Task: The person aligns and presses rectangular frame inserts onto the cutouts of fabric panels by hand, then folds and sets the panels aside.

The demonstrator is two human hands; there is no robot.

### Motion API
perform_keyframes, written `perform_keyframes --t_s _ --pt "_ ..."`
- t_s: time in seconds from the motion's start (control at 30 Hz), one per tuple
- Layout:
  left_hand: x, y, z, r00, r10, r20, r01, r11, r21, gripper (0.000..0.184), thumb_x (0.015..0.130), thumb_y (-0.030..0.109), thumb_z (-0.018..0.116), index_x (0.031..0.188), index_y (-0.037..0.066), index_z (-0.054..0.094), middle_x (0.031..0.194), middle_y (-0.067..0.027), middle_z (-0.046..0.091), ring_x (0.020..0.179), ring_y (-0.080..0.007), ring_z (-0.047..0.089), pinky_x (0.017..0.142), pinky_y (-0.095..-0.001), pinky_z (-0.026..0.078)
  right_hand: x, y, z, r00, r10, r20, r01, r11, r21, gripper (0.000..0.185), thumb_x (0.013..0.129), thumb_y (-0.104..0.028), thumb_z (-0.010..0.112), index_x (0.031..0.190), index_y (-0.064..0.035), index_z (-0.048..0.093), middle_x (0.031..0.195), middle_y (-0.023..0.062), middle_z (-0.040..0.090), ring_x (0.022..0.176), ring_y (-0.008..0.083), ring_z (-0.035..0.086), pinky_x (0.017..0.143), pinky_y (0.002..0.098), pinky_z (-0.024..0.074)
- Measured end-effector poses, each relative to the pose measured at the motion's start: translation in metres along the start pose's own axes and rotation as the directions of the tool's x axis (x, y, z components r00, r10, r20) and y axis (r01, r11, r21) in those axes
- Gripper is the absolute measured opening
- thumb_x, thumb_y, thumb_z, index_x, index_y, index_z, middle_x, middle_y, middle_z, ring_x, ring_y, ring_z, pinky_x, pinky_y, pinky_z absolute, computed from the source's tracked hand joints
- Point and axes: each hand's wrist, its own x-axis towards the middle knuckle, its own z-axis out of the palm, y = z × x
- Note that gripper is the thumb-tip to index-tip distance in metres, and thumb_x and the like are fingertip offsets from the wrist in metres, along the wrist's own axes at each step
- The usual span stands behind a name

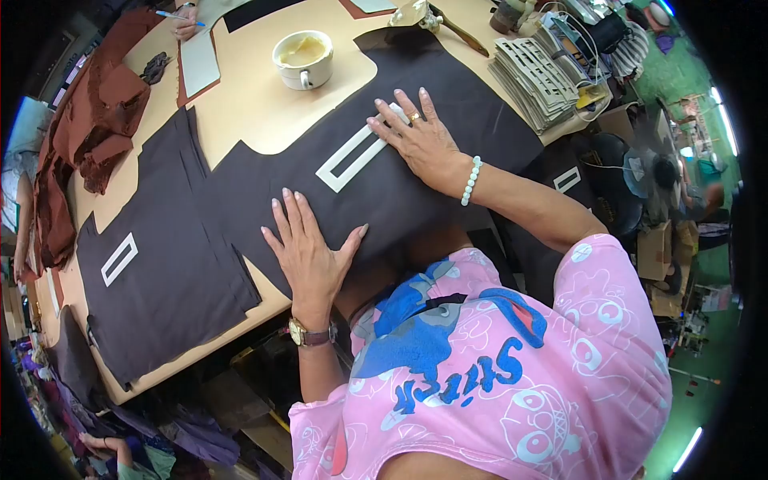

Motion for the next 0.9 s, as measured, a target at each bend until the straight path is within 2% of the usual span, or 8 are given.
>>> perform_keyframes --t_s 0.27,0.57,0.7,0.8,0.9 --pt "-0.001 -0.001 0.002 0.999 0.018 -0.047 -0.017 1.000 0.006 0.092 0.075 0.059 0.062 0.134 -0.006 0.035 0.144 -0.0206 0.030 0.135 -0.0353 0.024 0.106 -0.0547 0.018 0.004 -0.032 -0.017 0.995 -0.072 -0.067 0.077 0.995 0.069 0.054 0.088 -0.020 0.045 0.140 -0.0143 0.034 0.143 0.0106 0.032 0.134 0.0339 0.025 0.108 0.0561 0.0144" --pt "-0.001 -0.002 0.005 0.998 0.017 -0.053 -0.016 1.000 0.015 0.091 0.075 0.060 0.061 0.134 -0.005 0.036 0.143 -0.0193 0.031 0.135 -0.0342 0.025 0.107 -0.0543 0.019 0.008 -0.060 -0.031 0.989 -0.125 -0.075 0.131 0.988 0.081 0.057 0.087 -0.024 0.048 0.140 -0.0116 0.033 0.145 0.0115 0.029 0.135 0.0356 0.022 0.108 0.0567 0.0146" --pt "-0.002 -0.003 0.004 0.998 0.017 -0.055 -0.016 1.000 0.014 0.091 0.075 0.059 0.061 0.134 -0.005 0.036 0.143 -0.0192 0.031 0.135 -0.0338 0.024 0.107 -0.0542 0.018 0.009 -0.064 -0.033 0.988 -0.132 -0.074 0.141 0.982 0.125 0.056 0.087 -0.026 0.048 0.140 -0.0169 0.034 0.145 0.0114 0.029 0.135 0.0358 0.021 0.107 0.0578 0.0138" --pt "-0.001 -0.002 0.004 0.998 0.016 -0.055 -0.015 1.000 0.017 0.091 0.074 0.059 0.061 0.134 -0.005 0.036 0.143 -0.0194 0.031 0.135 -0.0339 0.024 0.107 -0.0541 0.019 0.007 -0.061 -0.035 0.979 -0.182 -0.086 0.198 0.949 0.245 0.056 0.086 -0.023 0.049 0.140 -0.0207 0.034 0.146 0.0117 0.026 0.135 0.0368 0.020 0.106 0.0598 0.0160" --pt "-0.002 -0.001 0.002 0.999 0.008 -0.045 -0.008 1.000 0.006 0.092 0.074 0.059 0.062 0.134 -0.005 0.035 0.143 -0.0198 0.032 0.135 -0.0342 0.025 0.106 -0.0541 0.019 0.006 -0.050 -0.030 0.967 -0.237 -0.091 0.251 0.837 0.487 0.057 0.082 -0.010 0.050 0.137 -0.0231 0.041 0.148 0.0138 0.022 0.136 0.0394 0.018 0.104 0.0636 0.0173"
